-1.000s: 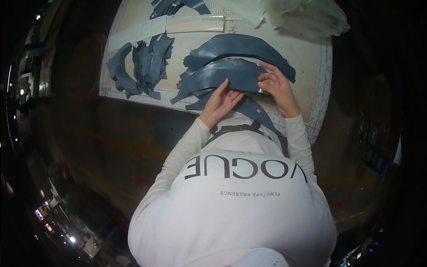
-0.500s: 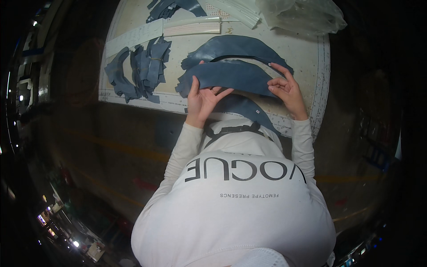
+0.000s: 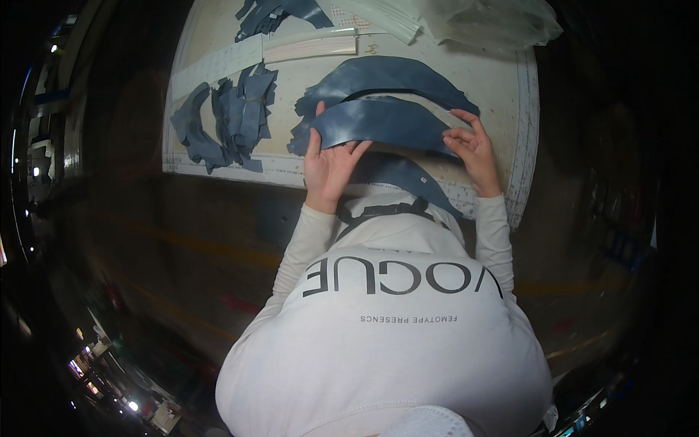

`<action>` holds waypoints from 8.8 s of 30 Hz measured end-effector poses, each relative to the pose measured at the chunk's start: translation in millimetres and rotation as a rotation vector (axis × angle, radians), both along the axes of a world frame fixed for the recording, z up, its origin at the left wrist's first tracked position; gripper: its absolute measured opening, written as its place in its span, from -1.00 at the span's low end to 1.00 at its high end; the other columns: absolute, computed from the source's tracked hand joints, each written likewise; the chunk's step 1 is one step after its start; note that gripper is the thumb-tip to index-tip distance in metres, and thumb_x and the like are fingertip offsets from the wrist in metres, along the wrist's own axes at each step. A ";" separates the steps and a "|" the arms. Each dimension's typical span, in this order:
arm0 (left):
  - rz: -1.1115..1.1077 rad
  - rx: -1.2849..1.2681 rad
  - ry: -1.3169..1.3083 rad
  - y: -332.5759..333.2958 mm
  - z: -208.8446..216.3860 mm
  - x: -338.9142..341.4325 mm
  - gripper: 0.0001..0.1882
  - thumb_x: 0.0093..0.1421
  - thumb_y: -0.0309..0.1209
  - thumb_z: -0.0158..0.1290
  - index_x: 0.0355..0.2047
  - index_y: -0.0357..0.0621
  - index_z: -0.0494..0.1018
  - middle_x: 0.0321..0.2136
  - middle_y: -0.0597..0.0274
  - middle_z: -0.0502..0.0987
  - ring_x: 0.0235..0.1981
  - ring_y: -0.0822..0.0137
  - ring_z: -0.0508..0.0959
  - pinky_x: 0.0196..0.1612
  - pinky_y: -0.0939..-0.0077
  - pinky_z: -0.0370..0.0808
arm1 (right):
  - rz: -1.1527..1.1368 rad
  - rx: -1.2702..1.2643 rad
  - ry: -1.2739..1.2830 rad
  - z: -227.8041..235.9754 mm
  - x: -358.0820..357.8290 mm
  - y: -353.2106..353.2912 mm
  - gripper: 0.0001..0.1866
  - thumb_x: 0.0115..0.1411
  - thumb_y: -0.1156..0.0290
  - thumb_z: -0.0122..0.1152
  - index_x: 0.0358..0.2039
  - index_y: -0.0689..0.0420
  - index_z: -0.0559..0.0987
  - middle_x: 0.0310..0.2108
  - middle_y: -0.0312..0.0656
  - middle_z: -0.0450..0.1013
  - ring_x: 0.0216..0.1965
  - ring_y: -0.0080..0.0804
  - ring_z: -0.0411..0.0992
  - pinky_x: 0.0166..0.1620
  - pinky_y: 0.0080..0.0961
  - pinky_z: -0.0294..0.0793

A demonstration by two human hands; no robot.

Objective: The person repeatedly picks up curved blue fabric pieces from a table, aligns them, and stacks them into a growing pile. The person handles the pieces one at a time, occasionally adjusting their position before placing them down.

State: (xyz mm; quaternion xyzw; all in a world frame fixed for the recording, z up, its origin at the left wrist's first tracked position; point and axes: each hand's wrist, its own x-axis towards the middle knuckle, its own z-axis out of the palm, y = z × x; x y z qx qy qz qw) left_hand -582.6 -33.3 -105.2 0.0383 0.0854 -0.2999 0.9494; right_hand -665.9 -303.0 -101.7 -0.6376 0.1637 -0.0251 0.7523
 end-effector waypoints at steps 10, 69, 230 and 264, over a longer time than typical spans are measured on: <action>-0.002 0.580 -0.180 23.3 -11.6 12.9 -0.52 0.44 -0.32 -0.34 0.35 0.24 0.02 0.28 -0.04 0.16 0.25 -0.01 0.28 0.16 -0.04 0.42 | -0.154 -0.143 -0.013 -11.6 -14.0 -14.5 -0.50 0.14 0.67 0.17 0.10 0.17 0.33 -0.32 -0.21 0.53 -0.28 -0.64 0.42 -0.12 -0.70 0.36; -0.472 0.399 -0.115 -82.1 -17.0 28.1 -0.47 0.31 -0.05 -0.01 0.11 -0.18 0.32 -0.01 0.15 0.47 0.02 0.34 0.47 0.16 0.42 0.36 | 0.162 -0.380 -0.073 2.8 139.5 16.0 -0.40 0.06 0.48 0.33 0.14 -0.05 0.37 -0.34 -0.25 0.44 -0.29 -0.44 0.45 -0.18 -0.56 0.43; 0.235 1.136 -0.720 54.1 175.6 190.7 -0.60 0.25 -0.51 -0.04 0.07 -0.44 0.39 -0.01 0.00 0.50 -0.02 0.37 0.50 0.09 0.58 0.39 | 0.143 -0.373 -0.421 -24.6 264.3 52.7 -0.70 0.15 0.46 0.22 -0.09 0.12 0.43 -0.25 -0.09 0.54 -0.17 -0.28 0.53 -0.15 -0.37 0.52; 0.395 1.071 -0.230 -105.2 -33.2 485.3 -0.21 0.10 -0.68 -0.03 0.34 -0.05 -0.01 -0.05 0.04 0.34 -0.36 0.26 0.49 -0.36 0.43 0.54 | 0.177 0.168 -0.327 104.5 115.1 -18.0 -0.57 0.12 0.64 0.09 0.05 0.35 0.47 0.13 -0.10 0.26 0.13 -0.38 0.27 0.21 -0.50 0.17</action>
